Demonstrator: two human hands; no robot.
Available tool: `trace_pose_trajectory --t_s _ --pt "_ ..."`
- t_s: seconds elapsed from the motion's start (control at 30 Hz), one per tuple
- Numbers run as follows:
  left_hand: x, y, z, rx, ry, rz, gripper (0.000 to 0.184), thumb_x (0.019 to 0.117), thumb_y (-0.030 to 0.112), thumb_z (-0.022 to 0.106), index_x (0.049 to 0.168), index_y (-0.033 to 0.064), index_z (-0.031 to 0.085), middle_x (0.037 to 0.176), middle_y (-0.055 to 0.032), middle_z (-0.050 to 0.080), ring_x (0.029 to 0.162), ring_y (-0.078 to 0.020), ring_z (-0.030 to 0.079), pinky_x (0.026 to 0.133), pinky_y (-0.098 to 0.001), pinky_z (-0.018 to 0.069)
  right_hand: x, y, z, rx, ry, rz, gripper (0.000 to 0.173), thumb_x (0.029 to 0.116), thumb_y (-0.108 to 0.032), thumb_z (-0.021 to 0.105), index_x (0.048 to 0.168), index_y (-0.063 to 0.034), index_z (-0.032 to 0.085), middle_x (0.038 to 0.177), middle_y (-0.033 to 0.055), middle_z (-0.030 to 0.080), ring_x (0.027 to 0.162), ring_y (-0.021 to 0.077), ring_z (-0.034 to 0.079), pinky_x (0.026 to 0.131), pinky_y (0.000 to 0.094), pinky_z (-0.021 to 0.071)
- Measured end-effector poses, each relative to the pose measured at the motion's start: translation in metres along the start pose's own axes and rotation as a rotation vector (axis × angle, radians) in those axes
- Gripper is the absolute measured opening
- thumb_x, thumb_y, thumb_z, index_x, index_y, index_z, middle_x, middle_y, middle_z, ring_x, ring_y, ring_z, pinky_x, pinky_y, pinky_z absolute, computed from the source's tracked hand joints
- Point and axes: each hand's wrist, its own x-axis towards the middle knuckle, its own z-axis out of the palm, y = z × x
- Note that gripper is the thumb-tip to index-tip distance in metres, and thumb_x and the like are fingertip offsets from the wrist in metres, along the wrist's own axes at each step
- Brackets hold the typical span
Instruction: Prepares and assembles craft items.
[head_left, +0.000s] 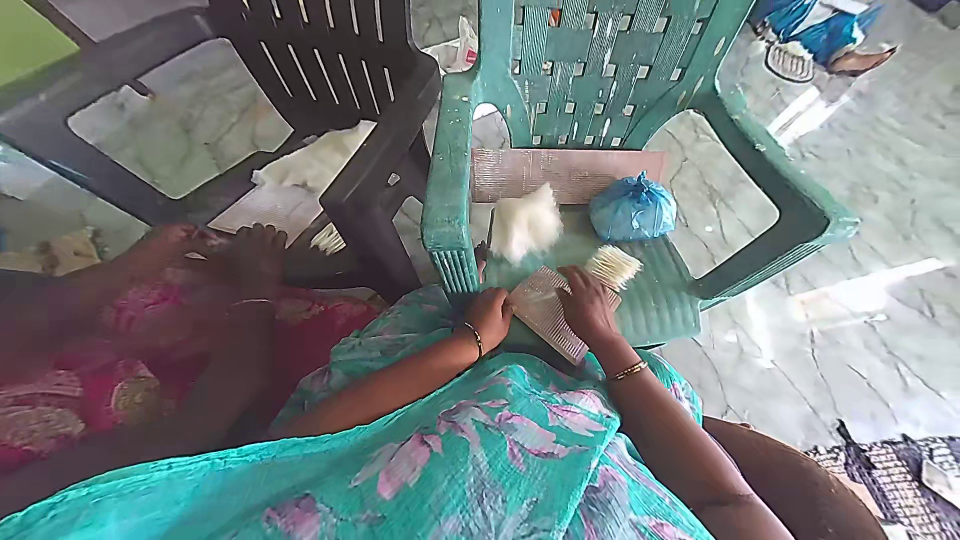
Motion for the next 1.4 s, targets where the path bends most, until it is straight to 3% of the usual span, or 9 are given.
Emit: trace_pose_trajectory --t_s 0.1,0.2,0.37,0.63,0.87,1.03,1.2,1.33,1.4 --pt "0.002 0.002 0.0 0.041 -0.007 0.017 0.031 0.1083 0.017 0.049 0.123 -0.0075 0.062 0.122 -0.0249 0.064 0.122 -0.0366 0.06 0.108 -0.0483 0.046 0.004 -0.007 0.006 -0.157 -0.327 -0.107 0.064 0.1067 -0.037 0.049 0.162 -0.0103 0.031 0.17 0.0103 0.024 0.159 0.0282 0.016 0.123 0.066 0.0058" --pt "0.0 0.0 0.0 0.031 -0.013 0.029 0.03 0.1079 0.017 0.05 0.121 -0.0073 0.063 0.12 -0.0243 0.064 0.12 -0.0356 0.061 0.107 -0.0475 0.047 -0.002 -0.014 0.003 -0.216 -0.476 -0.11 0.073 0.1059 -0.05 0.043 0.165 -0.0141 0.022 0.173 0.0064 0.015 0.16 0.0231 0.006 0.122 0.0667 -0.0047" --pt "-0.012 -0.001 -0.005 0.041 -0.195 0.032 0.035 0.1083 0.023 0.051 0.12 -0.0071 0.064 0.12 -0.0244 0.066 0.118 -0.0357 0.063 0.106 -0.0507 0.0462 -0.04 -0.009 -0.019 -0.287 -0.594 -0.132 0.077 0.1053 -0.055 0.041 0.165 -0.011 0.019 0.173 0.007 0.015 0.16 0.0236 0.009 0.122 0.0675 -0.0034" --pt "-0.019 0.003 -0.003 -0.013 -0.303 0.077 0.034 0.1099 0.02 0.046 0.121 -0.0073 0.063 0.114 -0.0249 0.066 0.11 -0.0351 0.063 0.101 -0.0497 0.047 -0.079 0.016 -0.045 -0.216 -0.466 -0.214 0.063 0.1037 -0.041 0.052 0.157 -0.0099 0.041 0.165 0.0066 0.038 0.155 0.029 0.029 0.119 0.0735 0.0063" --pt "-0.008 -0.007 -0.009 0.002 -0.092 0.043 0.033 0.1094 0.018 0.047 0.12 -0.0068 0.065 0.117 -0.0241 0.067 0.116 -0.0358 0.064 0.105 -0.0501 0.0471 -0.024 -0.005 -0.02 -0.212 -0.399 -0.146 0.068 0.1066 -0.048 0.045 0.162 -0.0113 0.029 0.171 0.0054 0.022 0.16 0.0235 0.013 0.124 0.0637 0.0019" --pt "-0.005 -0.009 -0.008 0.092 -0.129 0.049 0.033 0.11 0.019 0.046 0.121 -0.0054 0.064 0.122 -0.0226 0.065 0.122 -0.0341 0.062 0.108 -0.0482 0.0456 -0.001 -0.014 0.0 -0.247 -0.5 -0.177 0.072 0.1066 -0.05 0.043 0.164 -0.0113 0.023 0.173 0.0058 0.016 0.16 0.022 0.009 0.124 0.0643 -0.0022" --pt "-0.015 -0.007 -0.005 0.093 -0.241 0.093 0.033 0.1091 0.02 0.047 0.119 -0.0051 0.066 0.121 -0.0229 0.066 0.12 -0.035 0.062 0.107 -0.0507 0.0453 -0.042 -0.012 -0.014 -0.287 -0.634 -0.192 0.079 0.1041 -0.056 0.042 0.165 -0.0117 0.018 0.174 0.005 0.011 0.16 0.0223 0.007 0.122 0.0676 -0.0027" --pt "-0.018 -0.002 0.001 0.098 -0.346 0.156 0.035 0.1089 0.022 0.047 0.119 -0.0057 0.065 0.119 -0.0239 0.067 0.118 -0.0362 0.063 0.105 -0.0525 0.0455 -0.08 -0.006 -0.029 -0.312 -0.635 -0.254 0.08 0.1025 -0.054 0.049 0.163 -0.0076 0.025 0.171 0.01 0.021 0.159 0.0269 0.018 0.121 0.0701 0.0042" --pt "-0.019 -0.003 0.003 0.071 -0.336 0.165 0.034 0.1088 0.022 0.047 0.117 -0.0062 0.066 0.116 -0.0235 0.067 0.115 -0.0359 0.063 0.103 -0.0521 0.0466 -0.091 0.006 -0.033 -0.273 -0.54 -0.328 0.074 0.1017 -0.052 0.053 0.159 -0.0077 0.036 0.167 0.0095 0.034 0.155 0.0277 0.03 0.119 0.0719 0.0113"
